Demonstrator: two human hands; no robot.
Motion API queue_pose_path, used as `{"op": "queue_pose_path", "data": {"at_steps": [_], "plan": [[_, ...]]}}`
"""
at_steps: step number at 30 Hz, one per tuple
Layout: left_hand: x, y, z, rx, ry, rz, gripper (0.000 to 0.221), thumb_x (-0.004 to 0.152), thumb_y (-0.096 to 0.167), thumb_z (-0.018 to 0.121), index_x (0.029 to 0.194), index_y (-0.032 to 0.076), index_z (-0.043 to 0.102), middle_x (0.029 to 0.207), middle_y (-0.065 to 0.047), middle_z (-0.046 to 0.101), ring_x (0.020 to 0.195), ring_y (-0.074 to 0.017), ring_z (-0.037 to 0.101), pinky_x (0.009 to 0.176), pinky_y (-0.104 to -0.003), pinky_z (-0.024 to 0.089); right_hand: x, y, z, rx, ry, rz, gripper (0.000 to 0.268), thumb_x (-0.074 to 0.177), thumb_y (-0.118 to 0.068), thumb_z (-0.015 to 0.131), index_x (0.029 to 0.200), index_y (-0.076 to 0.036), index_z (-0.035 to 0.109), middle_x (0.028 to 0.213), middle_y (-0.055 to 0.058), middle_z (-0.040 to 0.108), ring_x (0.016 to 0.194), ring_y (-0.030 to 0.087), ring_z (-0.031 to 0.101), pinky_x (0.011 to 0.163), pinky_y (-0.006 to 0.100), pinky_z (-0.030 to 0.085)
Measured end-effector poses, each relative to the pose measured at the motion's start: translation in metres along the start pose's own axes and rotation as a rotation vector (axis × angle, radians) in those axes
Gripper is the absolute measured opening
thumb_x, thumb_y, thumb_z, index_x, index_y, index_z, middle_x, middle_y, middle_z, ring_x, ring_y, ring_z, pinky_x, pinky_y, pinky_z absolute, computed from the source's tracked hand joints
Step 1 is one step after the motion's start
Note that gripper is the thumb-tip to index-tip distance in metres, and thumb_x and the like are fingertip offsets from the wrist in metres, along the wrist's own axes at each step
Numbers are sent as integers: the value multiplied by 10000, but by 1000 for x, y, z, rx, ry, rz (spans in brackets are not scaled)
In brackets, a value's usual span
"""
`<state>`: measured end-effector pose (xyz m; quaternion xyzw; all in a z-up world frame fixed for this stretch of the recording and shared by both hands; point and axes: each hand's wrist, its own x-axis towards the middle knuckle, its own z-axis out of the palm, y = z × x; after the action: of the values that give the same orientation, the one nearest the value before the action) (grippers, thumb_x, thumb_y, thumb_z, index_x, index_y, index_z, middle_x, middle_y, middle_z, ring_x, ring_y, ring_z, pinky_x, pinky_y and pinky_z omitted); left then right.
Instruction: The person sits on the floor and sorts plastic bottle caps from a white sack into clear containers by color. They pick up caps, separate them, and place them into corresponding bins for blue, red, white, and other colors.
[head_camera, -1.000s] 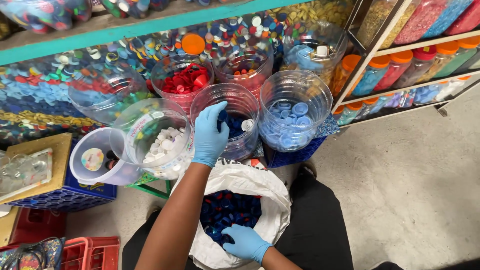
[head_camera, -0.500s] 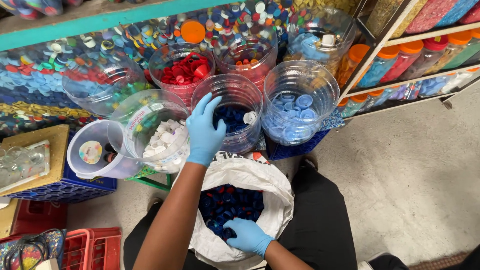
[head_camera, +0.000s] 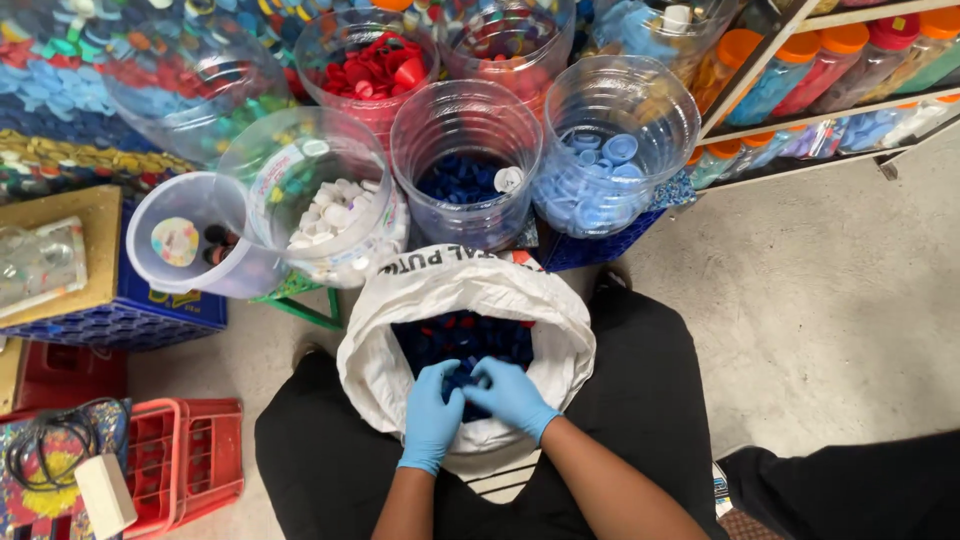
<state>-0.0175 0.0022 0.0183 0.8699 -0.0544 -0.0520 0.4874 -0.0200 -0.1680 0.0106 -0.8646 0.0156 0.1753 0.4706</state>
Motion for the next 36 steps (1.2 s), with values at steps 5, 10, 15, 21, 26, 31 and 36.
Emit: {"op": "queue_pose_path", "data": {"at_steps": [5,10,15,21,26,31,36], "plan": [[-18,8,-5,314,-59,22,643,836,298,721,1455,276,547,1232,-71,655,1124,-318,656,978,-509,506,15,32,12,370,138,-2,383,889,-337,810,1180,-112,701,1006,163,773,993,289,731,916,450,572],[-13,3,0,281,48,91,530,880,385,723,1393,362,591,1089,44,700,1013,-204,692,943,-386,482,-5,-1,0,569,193,-85,424,896,-160,791,1303,-125,674,1041,86,748,994,189,684,958,408,564],[-8,-3,2,229,56,112,470,833,373,728,1297,332,663,1097,56,729,1011,-183,710,912,-378,473,-7,15,5,584,148,-142,407,901,-76,729,1304,-113,686,1109,51,734,1004,128,654,939,317,556],[-2,-5,-3,214,-5,26,440,813,355,693,1250,300,694,1162,60,754,1043,-198,715,925,-388,469,-2,10,7,610,77,-160,421,868,-30,718,1285,-83,690,1136,60,744,1017,118,679,923,256,568],[-6,9,-7,235,-89,-81,386,883,363,659,1265,312,672,1072,84,750,964,-187,704,967,-366,434,-14,-5,2,585,50,-56,439,851,-32,732,1283,-100,694,1081,74,756,980,135,714,881,259,608],[-3,7,-6,370,-201,-214,668,829,693,622,1360,288,592,1205,6,726,1061,-323,689,908,-457,523,-8,2,1,655,238,15,338,881,-63,743,1219,-44,739,975,87,775,875,141,698,802,277,613],[-1,-42,35,604,-206,-123,415,737,556,685,1062,299,699,1046,-22,640,984,-323,604,825,-485,480,9,-20,-36,534,425,-60,357,881,-97,726,1236,-71,742,914,63,742,773,133,682,734,262,584]]}}
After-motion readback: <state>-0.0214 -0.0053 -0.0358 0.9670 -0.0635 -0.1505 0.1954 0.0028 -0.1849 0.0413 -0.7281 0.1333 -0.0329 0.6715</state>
